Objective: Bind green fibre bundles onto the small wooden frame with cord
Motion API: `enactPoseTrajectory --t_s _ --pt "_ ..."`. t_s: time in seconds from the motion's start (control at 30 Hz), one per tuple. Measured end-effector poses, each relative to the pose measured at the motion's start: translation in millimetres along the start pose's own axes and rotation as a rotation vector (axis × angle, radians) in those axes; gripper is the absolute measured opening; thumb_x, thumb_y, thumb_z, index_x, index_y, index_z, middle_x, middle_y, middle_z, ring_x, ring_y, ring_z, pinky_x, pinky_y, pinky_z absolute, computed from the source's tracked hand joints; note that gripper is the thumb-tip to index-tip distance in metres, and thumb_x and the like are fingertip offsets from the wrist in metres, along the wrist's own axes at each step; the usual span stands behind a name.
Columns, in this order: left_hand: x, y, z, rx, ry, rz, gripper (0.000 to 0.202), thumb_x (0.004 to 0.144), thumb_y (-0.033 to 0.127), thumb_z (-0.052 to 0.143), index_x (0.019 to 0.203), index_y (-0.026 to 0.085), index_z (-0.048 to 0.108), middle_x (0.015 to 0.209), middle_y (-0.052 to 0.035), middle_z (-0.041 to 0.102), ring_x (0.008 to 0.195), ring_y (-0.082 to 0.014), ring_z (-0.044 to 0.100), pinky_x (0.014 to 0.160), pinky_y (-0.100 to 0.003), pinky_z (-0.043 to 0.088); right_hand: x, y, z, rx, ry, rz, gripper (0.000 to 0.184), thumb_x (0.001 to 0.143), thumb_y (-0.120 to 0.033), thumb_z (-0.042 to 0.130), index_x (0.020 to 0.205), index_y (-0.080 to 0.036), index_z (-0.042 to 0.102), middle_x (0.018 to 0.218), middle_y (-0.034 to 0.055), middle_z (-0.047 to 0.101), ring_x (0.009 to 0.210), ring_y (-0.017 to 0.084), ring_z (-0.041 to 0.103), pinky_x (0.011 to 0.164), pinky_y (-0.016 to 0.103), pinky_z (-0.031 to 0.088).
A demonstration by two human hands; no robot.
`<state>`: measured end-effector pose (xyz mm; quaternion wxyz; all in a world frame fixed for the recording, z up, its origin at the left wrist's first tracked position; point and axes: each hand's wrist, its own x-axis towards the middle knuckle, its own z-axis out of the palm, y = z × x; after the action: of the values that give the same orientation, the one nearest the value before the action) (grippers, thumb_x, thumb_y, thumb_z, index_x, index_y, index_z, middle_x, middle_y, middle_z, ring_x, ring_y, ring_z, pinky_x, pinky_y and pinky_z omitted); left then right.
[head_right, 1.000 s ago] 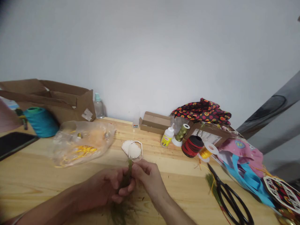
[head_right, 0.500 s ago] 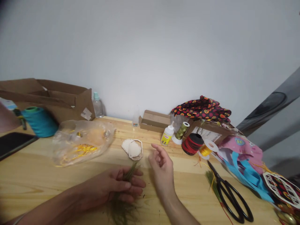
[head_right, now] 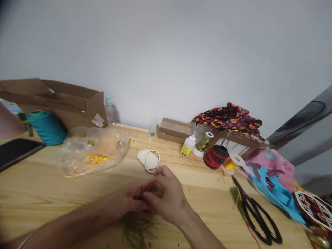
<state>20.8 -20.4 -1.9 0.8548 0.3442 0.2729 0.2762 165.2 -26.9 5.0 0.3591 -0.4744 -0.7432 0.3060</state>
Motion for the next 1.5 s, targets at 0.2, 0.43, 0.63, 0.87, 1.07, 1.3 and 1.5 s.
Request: enactPoseTrajectory --t_s 0.2,0.43,0.63,0.87,1.07,1.3,1.5 --pt "1 -3 -0.9 0.235 -0.037 0.074 0.041 0.066 0.007 0.054 0.102 0.025 0.054 0.068 0.0051 0.053 0.059 -0.0082 0.049 0.055 -0.019 0.043 1 3 0 0.089 -0.04 0.045 0.014 0.062 -0.01 0.064 0.073 -0.019 0.064 0.082 0.0013 0.053 0.081 0.015 0.052 0.073 0.027 0.041" --pt "-2 -4 -0.9 0.28 -0.047 0.033 0.042 0.066 0.006 0.052 0.103 0.026 0.053 0.079 0.0033 0.06 0.069 -0.0134 0.057 0.062 -0.024 0.045 0 7 1 0.209 -0.051 0.099 0.007 0.069 -0.019 0.06 0.065 -0.017 0.066 0.074 0.0022 0.054 0.074 0.014 0.052 0.065 0.025 0.041" --pt "-1 -2 -8.0 0.167 -0.122 -0.017 0.047 0.066 0.003 0.051 0.107 0.024 0.051 0.076 0.0009 0.064 0.07 -0.0145 0.06 0.065 -0.026 0.044 5 12 -5 0.239 0.041 0.175 0.014 0.068 -0.027 0.06 0.061 -0.016 0.065 0.073 0.0014 0.049 0.066 0.012 0.048 0.056 0.023 0.039" --pt "-2 1 -12.6 0.088 -0.111 -0.015 0.048 0.07 0.009 0.056 0.115 0.024 0.048 0.087 -0.0045 0.065 0.074 -0.015 0.062 0.064 -0.024 0.044 8 19 -10 0.166 0.142 0.156 0.013 0.068 -0.026 0.059 0.063 -0.015 0.063 0.067 -0.0002 0.048 0.054 0.009 0.04 0.049 0.021 0.033" --pt "4 4 -12.9 -0.011 0.045 0.096 0.066 0.073 0.018 0.057 0.13 0.021 0.022 0.086 -0.0082 0.067 0.065 -0.0158 0.063 0.052 -0.022 0.043 7 19 -12 0.183 0.289 0.205 0.027 0.074 -0.038 0.051 0.064 -0.014 0.058 0.055 -0.0029 0.044 0.049 0.009 0.037 0.047 0.022 0.031" --pt "2 15 -8.2 0.072 0.182 0.398 0.065 0.075 0.021 0.056 0.13 0.018 0.022 0.095 -0.0078 0.066 0.097 -0.019 0.055 0.089 -0.031 0.034 3 9 9 0.317 0.077 0.126 0.03 0.079 -0.04 0.046 0.086 -0.016 0.061 0.079 0.0046 0.06 0.077 0.018 0.054 0.069 0.028 0.041" --pt "2 7 -4.0 0.324 0.235 0.531 0.05 0.082 0.025 0.044 0.128 0.025 0.025 0.104 -0.0038 0.063 0.109 -0.0165 0.046 0.096 -0.032 0.027 -3 -2 28 0.639 -0.059 0.053 0.045 0.079 -0.034 0.05 0.121 -0.021 0.039 0.124 0.0079 0.044 0.113 0.021 0.04 0.092 0.034 0.032"
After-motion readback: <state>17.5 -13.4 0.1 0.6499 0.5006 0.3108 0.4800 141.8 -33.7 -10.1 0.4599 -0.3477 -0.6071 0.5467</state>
